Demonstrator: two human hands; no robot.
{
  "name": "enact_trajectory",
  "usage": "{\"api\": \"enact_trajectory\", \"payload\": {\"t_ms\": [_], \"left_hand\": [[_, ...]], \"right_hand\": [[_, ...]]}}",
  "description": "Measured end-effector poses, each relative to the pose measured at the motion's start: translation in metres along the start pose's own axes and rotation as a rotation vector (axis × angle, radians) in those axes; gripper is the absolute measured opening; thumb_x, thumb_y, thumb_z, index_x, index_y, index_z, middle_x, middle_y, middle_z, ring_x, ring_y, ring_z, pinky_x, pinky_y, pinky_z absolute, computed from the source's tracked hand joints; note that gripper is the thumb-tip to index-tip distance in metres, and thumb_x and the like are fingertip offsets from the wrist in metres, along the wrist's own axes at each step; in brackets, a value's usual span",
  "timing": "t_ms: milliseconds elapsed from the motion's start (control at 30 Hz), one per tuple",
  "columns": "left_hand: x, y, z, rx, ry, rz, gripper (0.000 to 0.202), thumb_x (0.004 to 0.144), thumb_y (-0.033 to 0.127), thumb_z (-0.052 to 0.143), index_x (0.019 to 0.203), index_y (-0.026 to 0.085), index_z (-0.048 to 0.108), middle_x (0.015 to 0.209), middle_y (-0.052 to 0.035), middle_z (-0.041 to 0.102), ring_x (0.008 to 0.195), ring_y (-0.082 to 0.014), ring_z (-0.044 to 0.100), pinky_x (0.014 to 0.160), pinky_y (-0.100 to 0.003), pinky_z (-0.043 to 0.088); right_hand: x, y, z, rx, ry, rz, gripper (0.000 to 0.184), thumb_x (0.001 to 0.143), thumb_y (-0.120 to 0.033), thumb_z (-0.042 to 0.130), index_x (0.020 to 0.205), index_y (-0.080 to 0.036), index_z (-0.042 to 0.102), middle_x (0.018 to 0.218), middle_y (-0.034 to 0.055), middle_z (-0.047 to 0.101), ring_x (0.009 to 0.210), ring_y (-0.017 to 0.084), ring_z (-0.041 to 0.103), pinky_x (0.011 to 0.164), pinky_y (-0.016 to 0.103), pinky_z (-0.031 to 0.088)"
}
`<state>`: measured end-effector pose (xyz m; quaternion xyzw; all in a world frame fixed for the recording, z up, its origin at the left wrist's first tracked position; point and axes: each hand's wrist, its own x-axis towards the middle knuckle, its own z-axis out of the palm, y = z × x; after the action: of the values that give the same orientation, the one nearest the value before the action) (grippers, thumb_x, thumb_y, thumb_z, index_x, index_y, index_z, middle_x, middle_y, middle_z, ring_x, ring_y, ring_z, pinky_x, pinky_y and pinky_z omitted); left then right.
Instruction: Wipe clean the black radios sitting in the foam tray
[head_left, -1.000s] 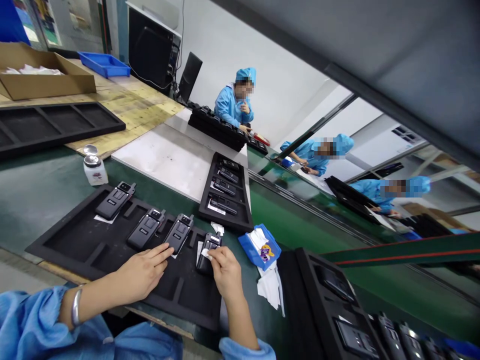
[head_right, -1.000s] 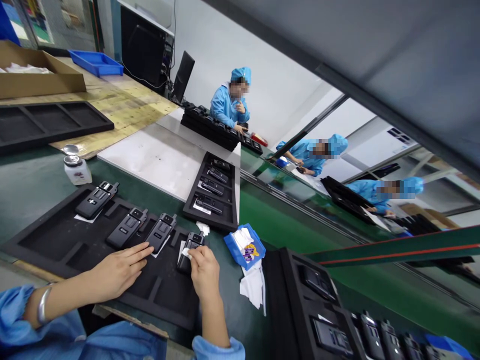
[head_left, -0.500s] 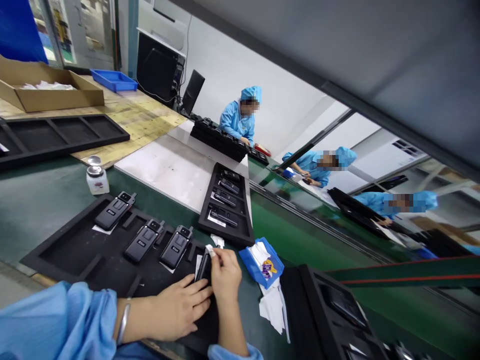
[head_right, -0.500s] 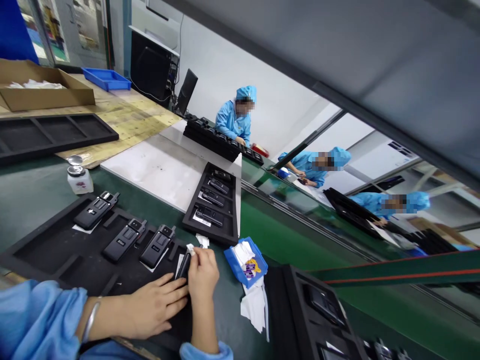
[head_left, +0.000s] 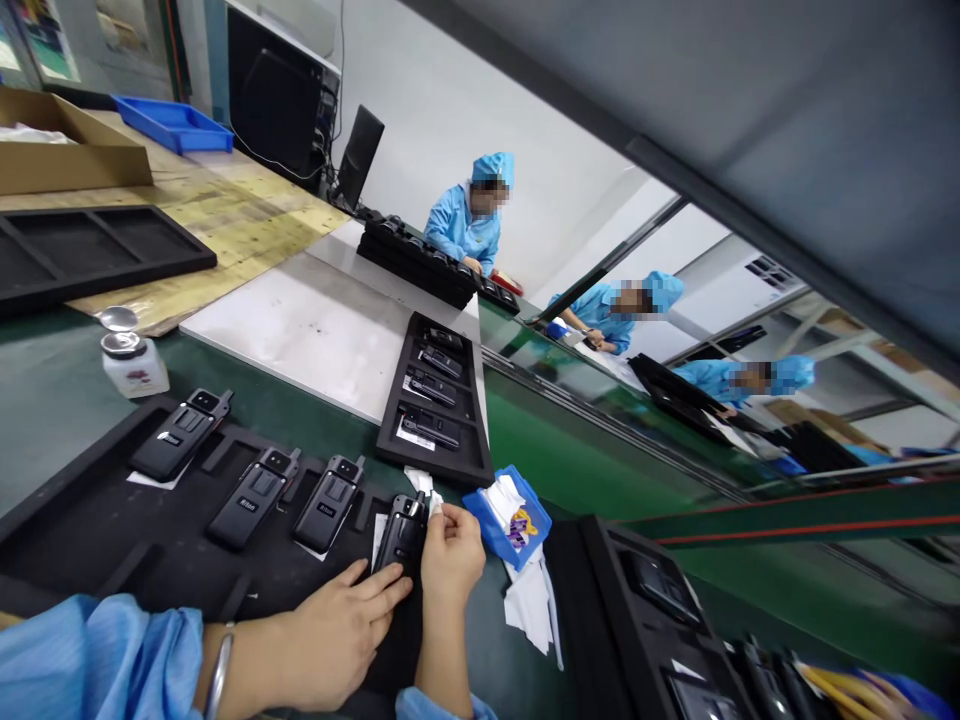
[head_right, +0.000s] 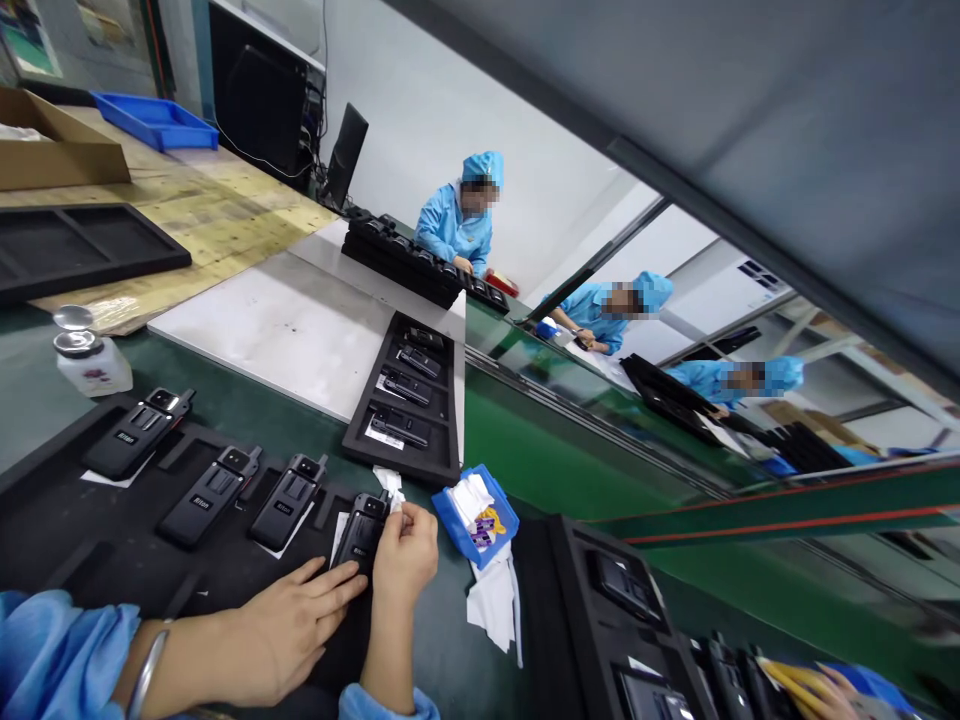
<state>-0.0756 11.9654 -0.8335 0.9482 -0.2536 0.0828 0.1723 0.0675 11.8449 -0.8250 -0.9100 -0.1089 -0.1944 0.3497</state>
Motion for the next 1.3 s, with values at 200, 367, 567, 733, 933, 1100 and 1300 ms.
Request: {"api": "enact_trajectory", "payload": {"t_ms": [200,367,567,733,933,1100,1300], "left_hand": [[0.000,-0.004,0.006,-0.089,-0.043,-0.008,0.038,0.095,0.036,0.046,0.121,0.013,0.062,0.134,-0.0123,0.060,0.134,-0.0292,0.043,0.111,-0.048,0.031],[0.000,-0.005,0.003,-0.102,-0.029,-0.007,0.038,0.095,0.035,0.046,0.122,0.013,0.062,0.139,-0.0134,0.056,0.137,-0.0285,0.040,0.112,-0.046,0.031],[0.000,-0.004,0.002,-0.132,-0.035,-0.011,0.040,0.095,0.035,0.045,0.123,0.011,0.061,0.141,-0.0139,0.055,0.138,-0.0295,0.039,0.110,-0.047,0.032],[0.000,-0.005,0.002,-0.160,-0.039,-0.020,0.039,0.094,0.033,0.046,0.122,0.011,0.061,0.141,-0.0142,0.055,0.139,-0.0300,0.039,0.109,-0.049,0.034],[0.000,-0.005,0.001,-0.174,-0.046,-0.038,0.038,0.093,0.032,0.047,0.121,0.011,0.062,0.141,-0.0135,0.055,0.138,-0.0298,0.039,0.110,-0.050,0.034],[0.000,-0.002,0.005,-0.148,-0.046,-0.047,0.043,0.089,0.028,0.048,0.127,0.009,0.060,0.150,-0.0146,0.046,0.142,-0.0303,0.034,0.111,-0.050,0.034],[0.001,-0.002,0.002,-0.133,-0.061,-0.050,0.044,0.089,0.025,0.046,0.128,0.010,0.058,0.155,-0.0121,0.040,0.144,-0.0305,0.031,0.109,-0.050,0.037]], "right_hand": [[-0.006,-0.031,0.009,-0.070,-0.179,-0.188,0.018,0.088,-0.023,0.047,0.087,-0.020,0.064,0.089,0.0038,0.065,0.083,0.020,0.059,0.084,0.037,0.030],[-0.006,-0.027,0.010,-0.042,-0.128,-0.078,0.018,0.087,-0.026,0.047,0.085,-0.019,0.063,0.086,0.0027,0.064,0.077,0.019,0.057,0.085,0.038,0.030],[-0.008,-0.018,0.013,0.006,-0.127,-0.028,0.017,0.087,-0.030,0.048,0.085,-0.020,0.062,0.087,0.0026,0.062,0.076,0.018,0.056,0.072,0.030,0.036],[-0.008,-0.022,0.014,-0.021,-0.103,-0.045,0.018,0.086,-0.030,0.047,0.085,-0.019,0.062,0.087,0.0035,0.062,0.079,0.019,0.056,0.073,0.031,0.037],[-0.008,-0.024,0.010,-0.084,-0.066,-0.042,0.022,0.086,-0.032,0.046,0.085,-0.020,0.063,0.088,0.0046,0.065,0.088,0.024,0.058,0.085,0.039,0.033],[-0.004,-0.013,0.008,-0.100,-0.020,0.089,0.025,0.083,-0.035,0.045,0.084,-0.018,0.063,0.084,0.0069,0.065,0.082,0.026,0.060,0.082,0.040,0.034],[-0.002,0.006,0.005,-0.105,0.000,0.248,0.024,0.077,-0.037,0.048,0.081,-0.019,0.064,0.082,0.0074,0.067,0.080,0.026,0.063,0.079,0.038,0.040]]}}
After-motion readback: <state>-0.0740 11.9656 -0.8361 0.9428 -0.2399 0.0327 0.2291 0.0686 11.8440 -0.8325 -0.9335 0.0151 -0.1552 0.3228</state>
